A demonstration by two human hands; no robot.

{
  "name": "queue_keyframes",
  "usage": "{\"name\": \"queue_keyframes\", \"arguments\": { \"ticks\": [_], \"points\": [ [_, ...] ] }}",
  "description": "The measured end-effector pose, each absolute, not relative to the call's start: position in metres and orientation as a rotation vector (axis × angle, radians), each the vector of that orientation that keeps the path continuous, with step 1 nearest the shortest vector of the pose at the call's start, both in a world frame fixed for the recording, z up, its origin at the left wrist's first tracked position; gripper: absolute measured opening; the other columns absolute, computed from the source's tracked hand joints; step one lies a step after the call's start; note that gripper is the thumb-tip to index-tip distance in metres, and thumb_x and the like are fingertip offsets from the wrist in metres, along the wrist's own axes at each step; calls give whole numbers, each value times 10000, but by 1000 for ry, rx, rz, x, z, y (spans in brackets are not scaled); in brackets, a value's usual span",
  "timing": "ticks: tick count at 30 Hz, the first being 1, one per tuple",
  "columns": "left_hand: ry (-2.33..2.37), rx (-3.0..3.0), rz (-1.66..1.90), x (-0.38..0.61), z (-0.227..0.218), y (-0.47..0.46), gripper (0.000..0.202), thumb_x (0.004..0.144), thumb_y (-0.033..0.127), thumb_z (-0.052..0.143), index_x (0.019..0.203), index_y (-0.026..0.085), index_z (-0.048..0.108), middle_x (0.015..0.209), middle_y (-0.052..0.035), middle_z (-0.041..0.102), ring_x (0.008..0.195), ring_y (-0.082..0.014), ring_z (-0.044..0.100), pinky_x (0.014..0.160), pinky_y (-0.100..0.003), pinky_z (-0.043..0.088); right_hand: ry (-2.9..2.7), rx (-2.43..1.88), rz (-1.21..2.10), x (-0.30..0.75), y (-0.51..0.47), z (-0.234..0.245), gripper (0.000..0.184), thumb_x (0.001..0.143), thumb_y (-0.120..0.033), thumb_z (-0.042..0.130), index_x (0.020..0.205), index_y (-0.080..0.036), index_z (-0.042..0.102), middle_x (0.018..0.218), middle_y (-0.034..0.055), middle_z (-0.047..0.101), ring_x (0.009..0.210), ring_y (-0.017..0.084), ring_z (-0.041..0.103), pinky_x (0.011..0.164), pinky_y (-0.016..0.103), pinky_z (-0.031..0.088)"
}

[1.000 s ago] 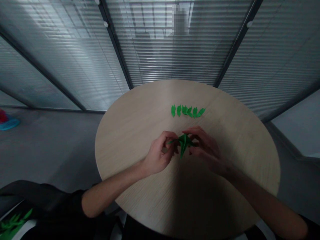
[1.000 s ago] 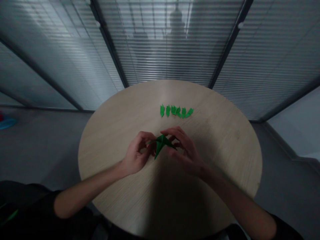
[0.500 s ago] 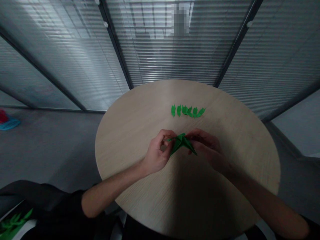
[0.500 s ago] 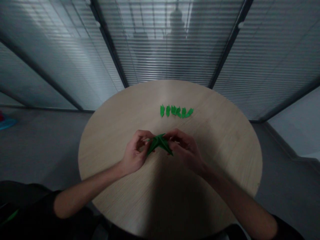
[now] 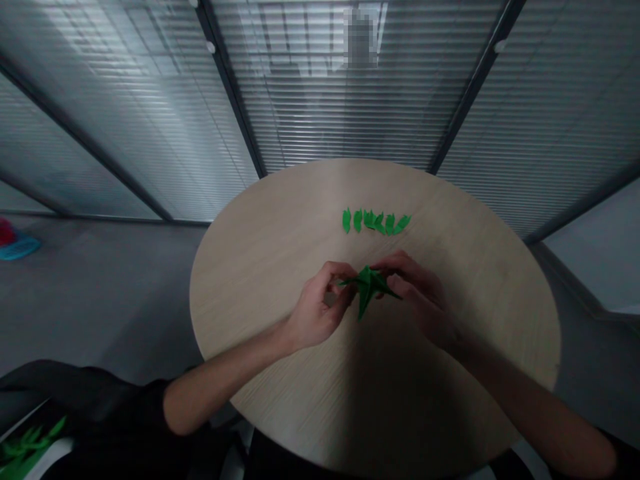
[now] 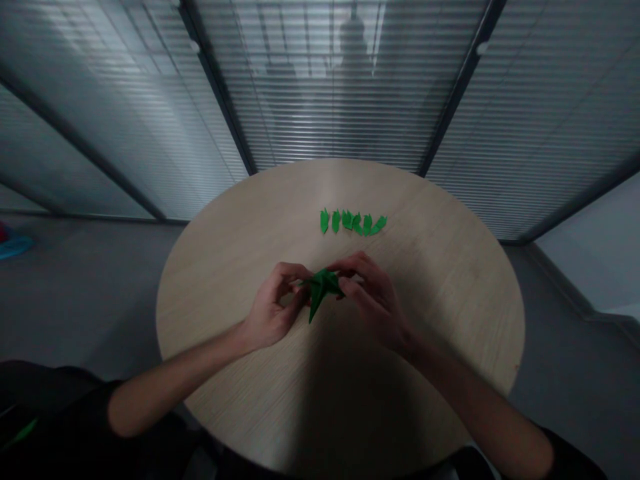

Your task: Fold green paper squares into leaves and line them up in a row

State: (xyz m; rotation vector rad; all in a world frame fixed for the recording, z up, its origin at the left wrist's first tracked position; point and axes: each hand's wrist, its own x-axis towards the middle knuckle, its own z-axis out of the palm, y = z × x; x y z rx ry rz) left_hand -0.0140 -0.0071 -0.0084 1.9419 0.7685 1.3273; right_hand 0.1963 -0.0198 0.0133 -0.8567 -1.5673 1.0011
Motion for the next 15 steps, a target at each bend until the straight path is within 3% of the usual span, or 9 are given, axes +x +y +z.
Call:
{"name": "queue_keyframes", "arguments": {
  "ticks": [5, 8, 12, 15],
  "points": [
    [783, 1941, 1308, -14, -8, -8, 94, 1013, 211, 577, 1102, 192, 600, 997, -87, 716, 778, -150, 693, 617, -252, 569, -1790, -854, 718, 202, -23, 11, 378, 920, -301, 677, 1297, -314, 692, 1252, 74, 558, 1054, 225, 633, 926, 409, 611],
    [778, 1950, 1313, -14, -7, -8, 95, 1025, 244, 573, 1100, 193, 600, 992, -87, 725, 794, -151, 699, 633, -244, 576, -1879, -808, 685, 203, -24, 10, 416, 917, -329, 698, 1331, -303, 679, 1295, 92, 587, 1205, 285, 607, 1028, 471, 568],
    [769, 1952, 1320, -15, -8, -7, 90, 1031, 237, 565, 1107, 199, 594, 980, -82, 726, 765, -143, 684, 641, -248, 582, -1788, -796, 812, 200, -22, 11, 271, 1004, -310, 593, 1242, -286, 720, 1219, 80, 633, 1101, 233, 664, 938, 404, 604],
    [772, 1963, 1331, -15, -10, -8, 91, 1009, 192, 584, 1099, 205, 578, 940, -55, 702, 719, -124, 661, 615, -230, 560, -1739, -801, 843, 196, -20, 12, 193, 981, -277, 644, 1145, -264, 744, 1145, 65, 631, 974, 184, 681, 823, 331, 627]
  ]
}}
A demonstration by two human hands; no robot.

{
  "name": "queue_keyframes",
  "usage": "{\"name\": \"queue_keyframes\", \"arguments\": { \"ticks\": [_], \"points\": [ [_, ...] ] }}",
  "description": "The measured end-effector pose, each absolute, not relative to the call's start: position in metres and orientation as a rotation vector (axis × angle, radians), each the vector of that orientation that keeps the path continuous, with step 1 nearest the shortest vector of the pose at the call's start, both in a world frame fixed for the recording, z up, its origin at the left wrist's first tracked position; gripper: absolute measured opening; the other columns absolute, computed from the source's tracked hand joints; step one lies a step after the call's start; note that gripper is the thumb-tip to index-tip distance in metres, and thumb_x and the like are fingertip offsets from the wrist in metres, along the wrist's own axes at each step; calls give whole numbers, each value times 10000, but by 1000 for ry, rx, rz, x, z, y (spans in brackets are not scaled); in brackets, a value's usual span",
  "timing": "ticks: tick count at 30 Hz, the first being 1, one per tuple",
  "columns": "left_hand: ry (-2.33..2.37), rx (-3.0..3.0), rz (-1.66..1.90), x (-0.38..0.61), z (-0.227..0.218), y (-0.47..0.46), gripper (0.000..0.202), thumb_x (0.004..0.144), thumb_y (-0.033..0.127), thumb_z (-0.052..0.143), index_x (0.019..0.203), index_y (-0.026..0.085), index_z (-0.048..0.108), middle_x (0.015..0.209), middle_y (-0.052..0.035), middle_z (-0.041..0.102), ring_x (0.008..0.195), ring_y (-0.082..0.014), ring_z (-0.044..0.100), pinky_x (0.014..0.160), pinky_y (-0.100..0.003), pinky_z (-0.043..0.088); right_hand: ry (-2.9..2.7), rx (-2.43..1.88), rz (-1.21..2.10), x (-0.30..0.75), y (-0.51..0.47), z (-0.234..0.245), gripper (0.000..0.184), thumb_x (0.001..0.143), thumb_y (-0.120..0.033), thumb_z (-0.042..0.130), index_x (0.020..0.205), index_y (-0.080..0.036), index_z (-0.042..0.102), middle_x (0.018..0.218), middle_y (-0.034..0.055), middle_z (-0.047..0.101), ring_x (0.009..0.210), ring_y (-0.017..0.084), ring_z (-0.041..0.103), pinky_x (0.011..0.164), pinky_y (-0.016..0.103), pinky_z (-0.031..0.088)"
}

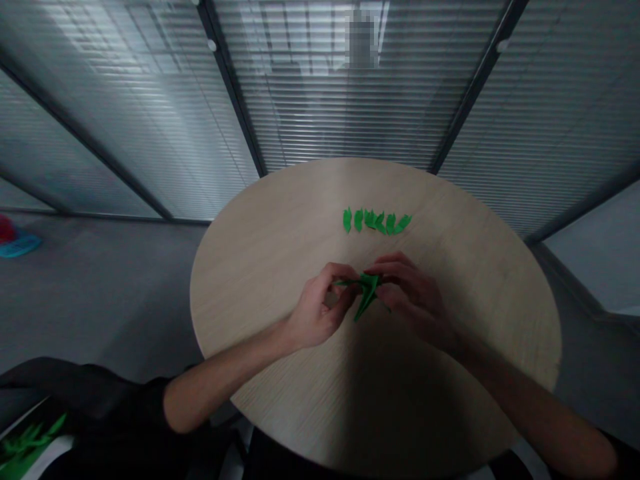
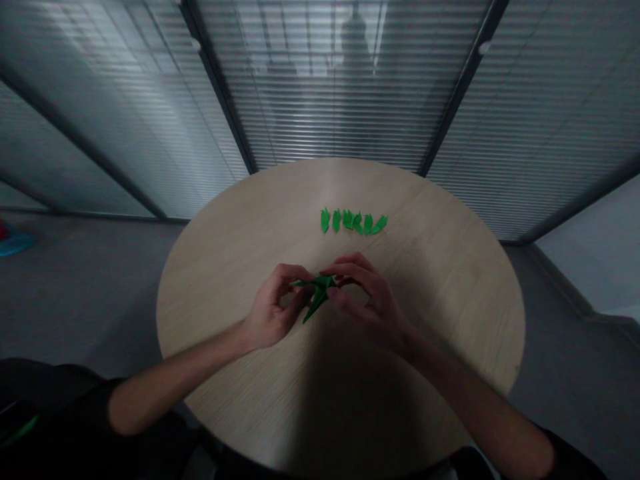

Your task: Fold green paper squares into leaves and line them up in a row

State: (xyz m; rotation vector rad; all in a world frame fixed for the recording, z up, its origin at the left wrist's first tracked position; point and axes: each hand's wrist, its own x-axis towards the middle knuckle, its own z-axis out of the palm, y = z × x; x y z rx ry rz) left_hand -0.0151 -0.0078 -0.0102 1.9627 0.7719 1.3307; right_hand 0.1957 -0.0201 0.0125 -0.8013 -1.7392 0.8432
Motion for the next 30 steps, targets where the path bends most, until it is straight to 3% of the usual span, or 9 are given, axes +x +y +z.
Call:
{"name": "queue_keyframes", "arguments": {
  "ticks": [9, 15, 18, 20, 25, 30],
  "points": [
    [688, 2078, 1366, -15, -8, -7, 118, 943, 102, 614, 998, 199, 573, 885, -37, 713, 716, -116, 680, 630, -208, 578, -1726, -816, 857, 195, -21, 12, 67, 919, -249, 729, 983, -231, 719, 1065, 37, 601, 871, 149, 656, 758, 296, 607],
    [636, 2114, 1342, -18, -4, -8, 123, 1005, 155, 537, 1116, 187, 578, 965, -79, 737, 736, -126, 711, 622, -220, 607, -1651, -818, 936, 196, -20, 12, 38, 920, -236, 722, 956, -233, 711, 1042, 24, 583, 845, 129, 635, 706, 249, 579],
    [568, 2133, 1348, -19, -6, -8, 299, 942, 308, 719, 1175, 187, 575, 1040, -97, 740, 781, -156, 738, 624, -238, 635, -1608, -822, 985, 196, -19, 12, 38, 924, -264, 727, 938, -232, 712, 1030, 27, 575, 823, 130, 628, 674, 246, 580],
    [574, 2158, 1372, -18, -8, -8, 382, 882, 328, 810, 1157, 186, 585, 1045, -88, 744, 769, -151, 742, 629, -234, 641, -1593, -823, 1006, 196, -19, 12, 35, 921, -263, 731, 927, -234, 714, 1027, 25, 572, 816, 128, 622, 663, 238, 577],
    [650, 2217, 1390, -17, -9, -8, 201, 961, 230, 721, 1107, 180, 593, 961, -59, 759, 720, -135, 751, 640, -228, 638, -1618, -802, 999, 195, -20, 15, 25, 935, -223, 705, 914, -236, 705, 993, 11, 558, 809, 114, 613, 663, 215, 560],
    [674, 2207, 1399, -17, -9, -8, 157, 982, 165, 659, 1121, 173, 585, 968, -71, 769, 771, -152, 774, 652, -228, 645, -1713, -797, 848, 196, -20, 14, 48, 942, -191, 695, 960, -232, 710, 1005, 22, 573, 840, 122, 631, 683, 221, 569]
  ]
}}
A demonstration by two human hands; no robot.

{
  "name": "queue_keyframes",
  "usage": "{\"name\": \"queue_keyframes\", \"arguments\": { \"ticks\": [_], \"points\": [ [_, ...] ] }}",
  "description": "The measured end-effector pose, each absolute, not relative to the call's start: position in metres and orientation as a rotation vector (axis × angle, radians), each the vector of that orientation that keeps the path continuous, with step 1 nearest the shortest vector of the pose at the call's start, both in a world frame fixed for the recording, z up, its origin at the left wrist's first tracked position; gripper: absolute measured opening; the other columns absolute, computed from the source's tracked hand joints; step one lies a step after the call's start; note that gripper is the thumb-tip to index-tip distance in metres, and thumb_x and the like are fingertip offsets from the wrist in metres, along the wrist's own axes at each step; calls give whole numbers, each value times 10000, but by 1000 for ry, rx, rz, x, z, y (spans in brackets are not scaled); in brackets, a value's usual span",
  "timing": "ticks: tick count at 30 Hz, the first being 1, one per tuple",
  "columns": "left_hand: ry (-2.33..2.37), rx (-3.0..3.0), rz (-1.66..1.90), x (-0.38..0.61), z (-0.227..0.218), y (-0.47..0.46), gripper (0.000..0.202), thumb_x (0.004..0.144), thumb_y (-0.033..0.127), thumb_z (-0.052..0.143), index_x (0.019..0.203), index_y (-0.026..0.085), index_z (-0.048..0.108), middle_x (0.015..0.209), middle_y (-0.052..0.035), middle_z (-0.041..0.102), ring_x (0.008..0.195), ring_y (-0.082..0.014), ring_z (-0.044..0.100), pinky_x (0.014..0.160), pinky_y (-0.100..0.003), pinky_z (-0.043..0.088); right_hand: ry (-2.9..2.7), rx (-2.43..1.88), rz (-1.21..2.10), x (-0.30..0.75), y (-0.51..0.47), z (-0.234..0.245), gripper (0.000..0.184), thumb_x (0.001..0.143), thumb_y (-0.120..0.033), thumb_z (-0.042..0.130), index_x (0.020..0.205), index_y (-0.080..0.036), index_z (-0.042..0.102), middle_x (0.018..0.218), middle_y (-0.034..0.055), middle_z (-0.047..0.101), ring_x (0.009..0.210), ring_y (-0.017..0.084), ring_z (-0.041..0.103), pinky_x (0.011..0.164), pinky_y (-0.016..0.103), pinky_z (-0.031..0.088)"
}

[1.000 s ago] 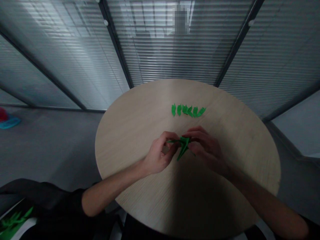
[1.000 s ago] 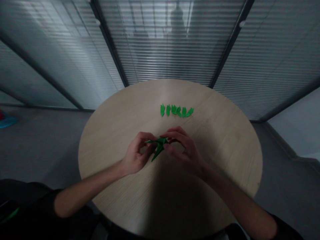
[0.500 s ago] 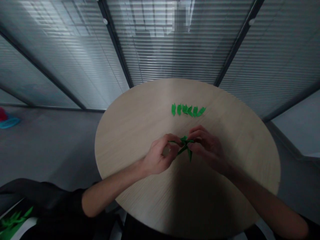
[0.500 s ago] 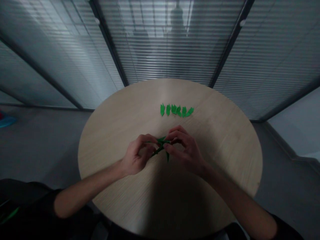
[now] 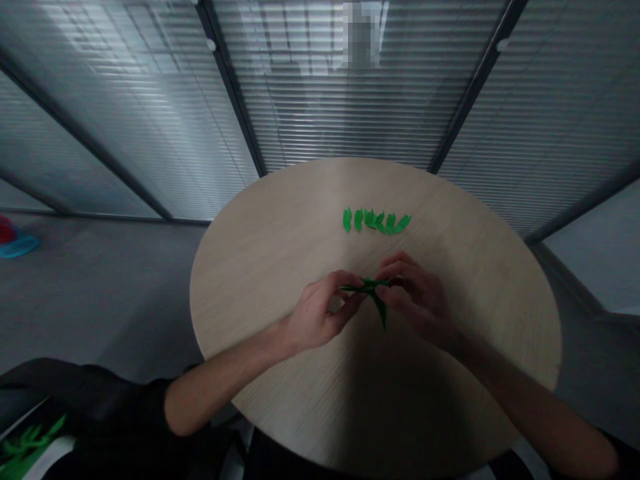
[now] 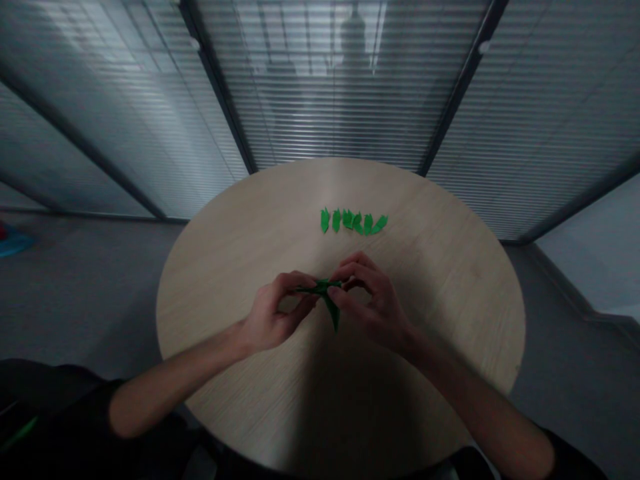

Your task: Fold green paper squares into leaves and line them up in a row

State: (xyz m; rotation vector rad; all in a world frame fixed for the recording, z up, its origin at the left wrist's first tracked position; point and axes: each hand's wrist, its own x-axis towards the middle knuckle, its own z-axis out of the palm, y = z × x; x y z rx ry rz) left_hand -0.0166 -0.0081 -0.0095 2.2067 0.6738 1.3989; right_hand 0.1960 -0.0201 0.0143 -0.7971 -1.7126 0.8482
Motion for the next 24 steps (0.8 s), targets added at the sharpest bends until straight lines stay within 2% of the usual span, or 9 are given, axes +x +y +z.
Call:
{"name": "queue_keyframes", "arguments": {
  "ticks": [10, 17, 24],
  "points": [
    [687, 2177, 1345, -20, -15, -8, 163, 1049, 153, 513, 1211, 171, 526, 916, -76, 747, 642, -129, 738, 569, -213, 622, -1896, -811, 421, 196, -20, 14, 116, 926, -164, 692, 1023, -227, 691, 1001, 41, 594, 840, 161, 625, 725, 301, 581],
    [681, 2101, 1328, -22, -12, -9, 167, 1030, 105, 548, 1182, 172, 532, 927, -70, 793, 689, -123, 781, 579, -160, 619, -1906, -831, 371, 196, -19, 15, 84, 942, -164, 657, 995, -226, 674, 976, 43, 595, 855, 178, 626, 736, 318, 577],
    [662, 2166, 1390, -24, -11, -8, 162, 1024, 86, 547, 1169, 152, 576, 925, -82, 817, 719, -124, 796, 627, -165, 639, -1931, -836, 330, 198, -18, 12, 87, 947, -169, 660, 1011, -226, 666, 985, 47, 600, 890, 189, 623, 778, 340, 568]
  ]
}}
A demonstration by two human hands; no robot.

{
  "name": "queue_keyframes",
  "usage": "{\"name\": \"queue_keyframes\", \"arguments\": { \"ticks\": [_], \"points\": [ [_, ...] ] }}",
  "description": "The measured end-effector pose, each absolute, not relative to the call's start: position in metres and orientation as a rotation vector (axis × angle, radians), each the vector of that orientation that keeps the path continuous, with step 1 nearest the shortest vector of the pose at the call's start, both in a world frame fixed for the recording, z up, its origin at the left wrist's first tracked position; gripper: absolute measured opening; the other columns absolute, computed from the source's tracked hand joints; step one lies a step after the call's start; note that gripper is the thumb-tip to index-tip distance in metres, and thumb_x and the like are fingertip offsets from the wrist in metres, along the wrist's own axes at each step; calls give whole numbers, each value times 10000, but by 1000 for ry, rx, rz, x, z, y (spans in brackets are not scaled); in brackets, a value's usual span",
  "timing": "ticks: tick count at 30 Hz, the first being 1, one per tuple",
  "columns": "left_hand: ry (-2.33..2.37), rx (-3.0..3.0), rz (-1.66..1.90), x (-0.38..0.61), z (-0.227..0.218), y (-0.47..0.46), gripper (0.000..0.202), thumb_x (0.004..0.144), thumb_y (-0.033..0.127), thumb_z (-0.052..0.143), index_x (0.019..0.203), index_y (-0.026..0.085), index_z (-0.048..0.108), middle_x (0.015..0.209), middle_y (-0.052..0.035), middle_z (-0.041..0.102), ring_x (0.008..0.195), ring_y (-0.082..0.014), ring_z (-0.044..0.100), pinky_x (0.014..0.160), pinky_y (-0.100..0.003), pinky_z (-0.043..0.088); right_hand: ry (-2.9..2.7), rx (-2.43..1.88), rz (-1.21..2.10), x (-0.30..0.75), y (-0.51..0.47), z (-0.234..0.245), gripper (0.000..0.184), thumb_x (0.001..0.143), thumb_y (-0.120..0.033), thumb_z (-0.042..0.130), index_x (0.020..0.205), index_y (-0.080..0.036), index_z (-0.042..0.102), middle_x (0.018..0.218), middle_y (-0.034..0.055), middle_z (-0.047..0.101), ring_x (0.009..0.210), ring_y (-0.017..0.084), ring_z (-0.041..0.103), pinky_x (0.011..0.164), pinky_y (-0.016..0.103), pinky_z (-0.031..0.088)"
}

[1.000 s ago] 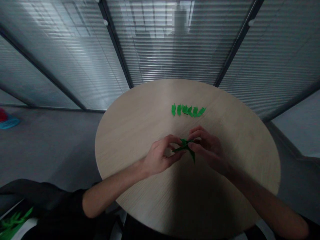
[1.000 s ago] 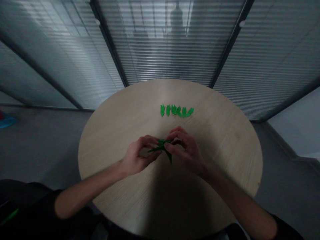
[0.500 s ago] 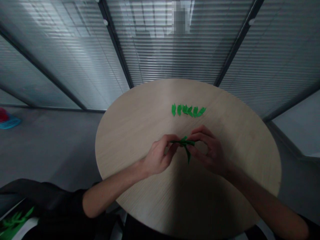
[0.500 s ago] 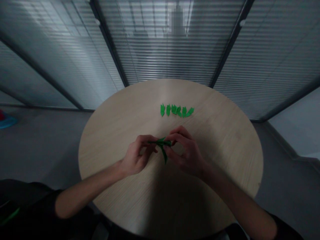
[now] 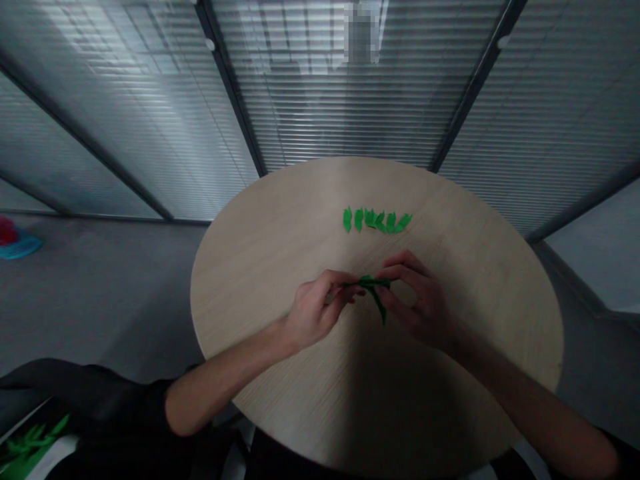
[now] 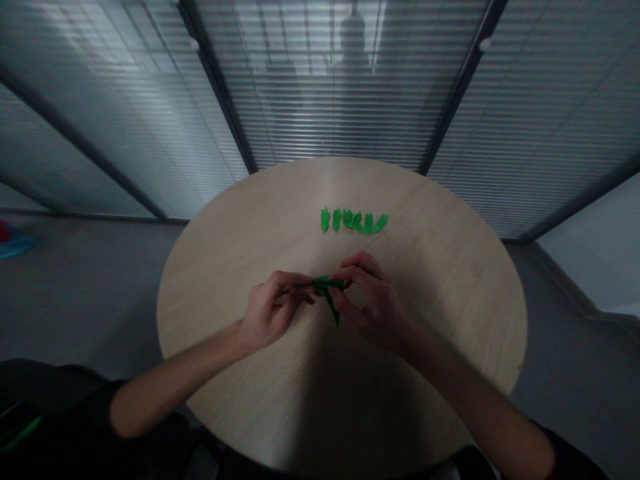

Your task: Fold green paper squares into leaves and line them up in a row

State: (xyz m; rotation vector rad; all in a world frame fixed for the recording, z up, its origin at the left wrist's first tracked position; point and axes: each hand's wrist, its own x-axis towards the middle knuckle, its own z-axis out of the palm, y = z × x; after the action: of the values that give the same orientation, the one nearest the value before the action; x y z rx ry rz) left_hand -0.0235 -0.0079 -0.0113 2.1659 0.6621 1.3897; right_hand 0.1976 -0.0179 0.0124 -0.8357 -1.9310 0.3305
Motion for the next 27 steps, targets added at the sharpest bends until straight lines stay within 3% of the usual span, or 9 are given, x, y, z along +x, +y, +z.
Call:
{"name": "queue_keyframes", "arguments": {
  "ticks": [8, 15, 27],
  "points": [
    [704, 2221, 1384, -25, -9, -7, 92, 1049, 151, 561, 1133, 149, 596, 839, -57, 804, 690, -127, 789, 605, -166, 620, -1972, -813, 256, 197, -17, 14, 90, 933, -168, 676, 1008, -217, 664, 984, 55, 618, 891, 200, 625, 798, 361, 558],
    [699, 2091, 1353, -23, -7, -9, 133, 1058, 216, 579, 1179, 161, 576, 912, -65, 814, 699, -126, 796, 621, -171, 632, -1924, -845, 367, 197, -17, 15, 61, 944, -177, 653, 963, -232, 668, 943, 38, 624, 852, 190, 625, 760, 345, 560],
    [738, 2076, 1355, -22, -4, -9, 129, 1042, 274, 628, 1081, 152, 636, 817, -51, 814, 674, -139, 792, 625, -194, 636, -1903, -850, 494, 198, -16, 16, 54, 956, -184, 637, 934, -220, 671, 915, 26, 621, 833, 169, 632, 732, 302, 557]
  ]
}}
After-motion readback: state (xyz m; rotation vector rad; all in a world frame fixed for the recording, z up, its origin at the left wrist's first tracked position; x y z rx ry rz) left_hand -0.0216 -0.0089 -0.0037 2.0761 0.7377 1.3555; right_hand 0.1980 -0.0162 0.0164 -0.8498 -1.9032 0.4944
